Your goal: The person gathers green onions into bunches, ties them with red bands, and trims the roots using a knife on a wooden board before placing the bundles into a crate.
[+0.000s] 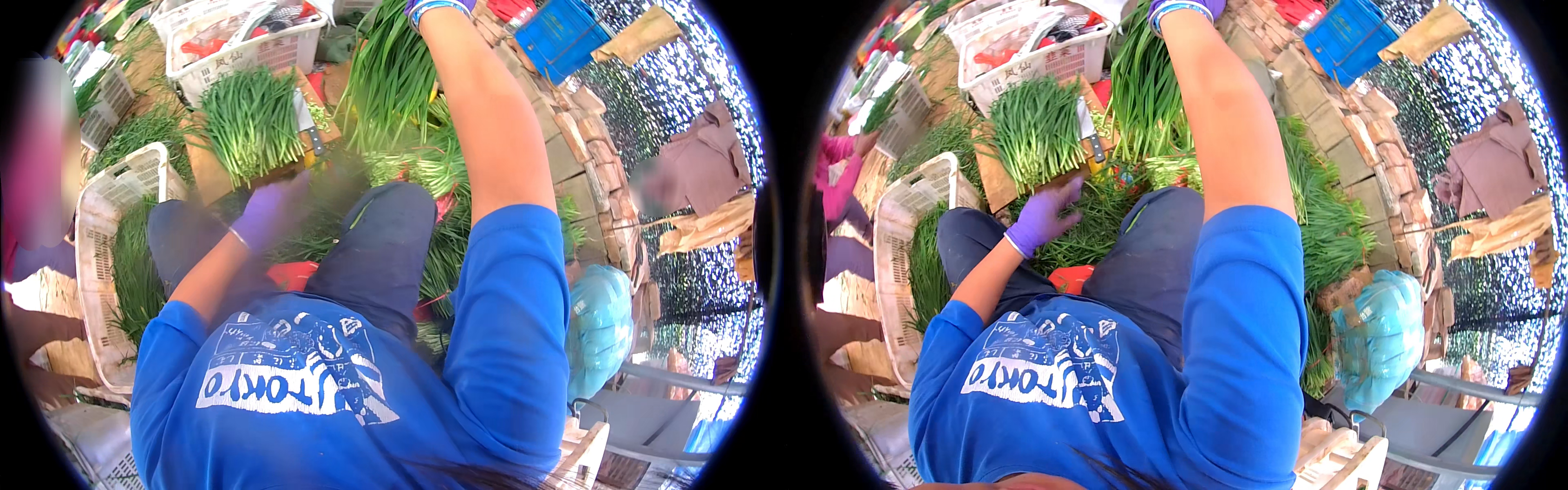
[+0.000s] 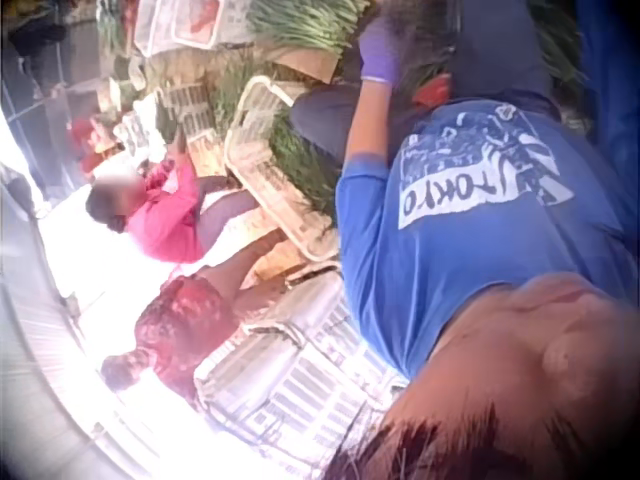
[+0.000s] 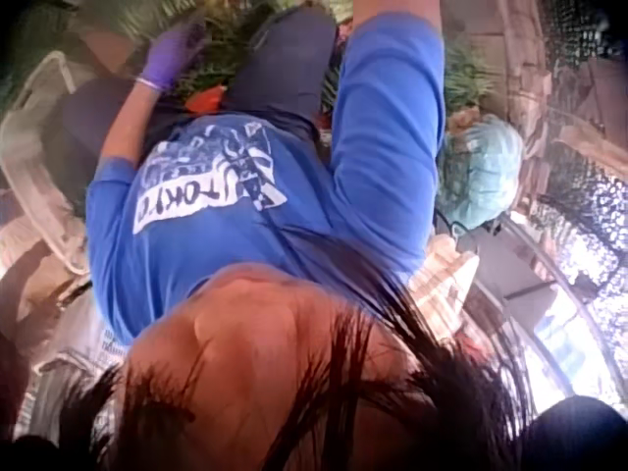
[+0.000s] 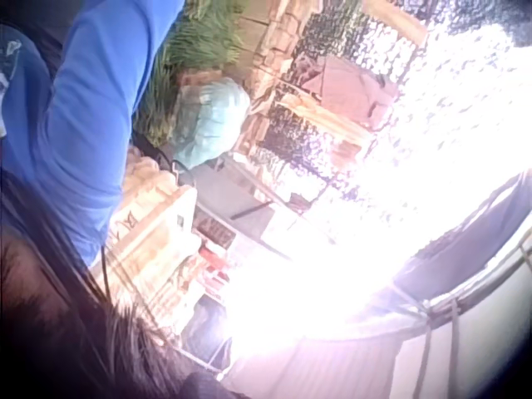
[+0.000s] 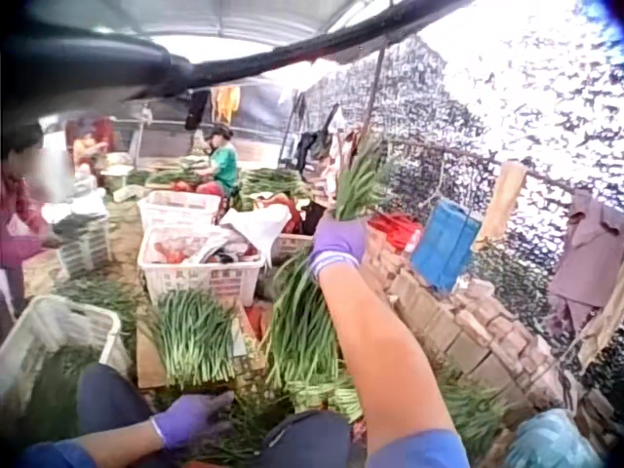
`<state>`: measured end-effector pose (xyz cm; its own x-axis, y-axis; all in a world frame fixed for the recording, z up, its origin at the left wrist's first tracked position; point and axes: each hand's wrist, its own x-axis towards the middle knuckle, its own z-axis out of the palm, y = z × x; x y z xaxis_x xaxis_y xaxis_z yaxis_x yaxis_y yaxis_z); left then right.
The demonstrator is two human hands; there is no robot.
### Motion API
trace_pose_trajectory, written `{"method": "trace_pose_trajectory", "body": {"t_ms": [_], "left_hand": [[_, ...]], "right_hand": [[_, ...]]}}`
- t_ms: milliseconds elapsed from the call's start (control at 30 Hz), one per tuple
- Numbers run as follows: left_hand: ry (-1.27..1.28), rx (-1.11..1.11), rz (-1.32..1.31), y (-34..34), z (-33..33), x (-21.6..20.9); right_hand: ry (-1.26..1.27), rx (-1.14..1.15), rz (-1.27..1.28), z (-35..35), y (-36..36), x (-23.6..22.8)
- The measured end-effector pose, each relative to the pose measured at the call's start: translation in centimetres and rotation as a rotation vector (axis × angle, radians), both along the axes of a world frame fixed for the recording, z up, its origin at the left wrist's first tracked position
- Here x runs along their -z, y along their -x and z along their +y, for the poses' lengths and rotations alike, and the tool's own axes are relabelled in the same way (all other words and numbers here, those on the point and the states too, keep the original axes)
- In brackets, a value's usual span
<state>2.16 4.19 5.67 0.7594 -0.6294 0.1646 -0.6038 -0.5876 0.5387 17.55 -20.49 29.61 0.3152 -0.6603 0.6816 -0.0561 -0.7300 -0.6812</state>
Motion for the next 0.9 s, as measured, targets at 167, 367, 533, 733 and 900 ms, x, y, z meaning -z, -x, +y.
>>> {"method": "trace_pose_trajectory", "body": {"t_ms": [167,367,533,733,900], "left_hand": [[0.573,-0.331,-0.028,-0.6,-6.3,-8.1],[0.920,-0.453,-0.132,-6.5,-7.0,-6.7],[1.313,-0.244,0.722,-3.1,-3.5,-7.9],[0.595,0.247,0.651,0.7,1.1,-1.1],[-0.174,0.047,0.259,1.6,5.0,4.3]], "right_hand": [[-0.094,-0.191,0.171,4.2,1.6,0.6],[-0.110,-0.443,0.014,10.6,3.7,0.3],[0.111,-0.463,0.122,7.6,-0.9,2.6],[0.877,-0.050,0.808,-6.3,-3.2,2.2],[-0.519,-0.584,0.119,-3.2,-4.6,1.6]]}}
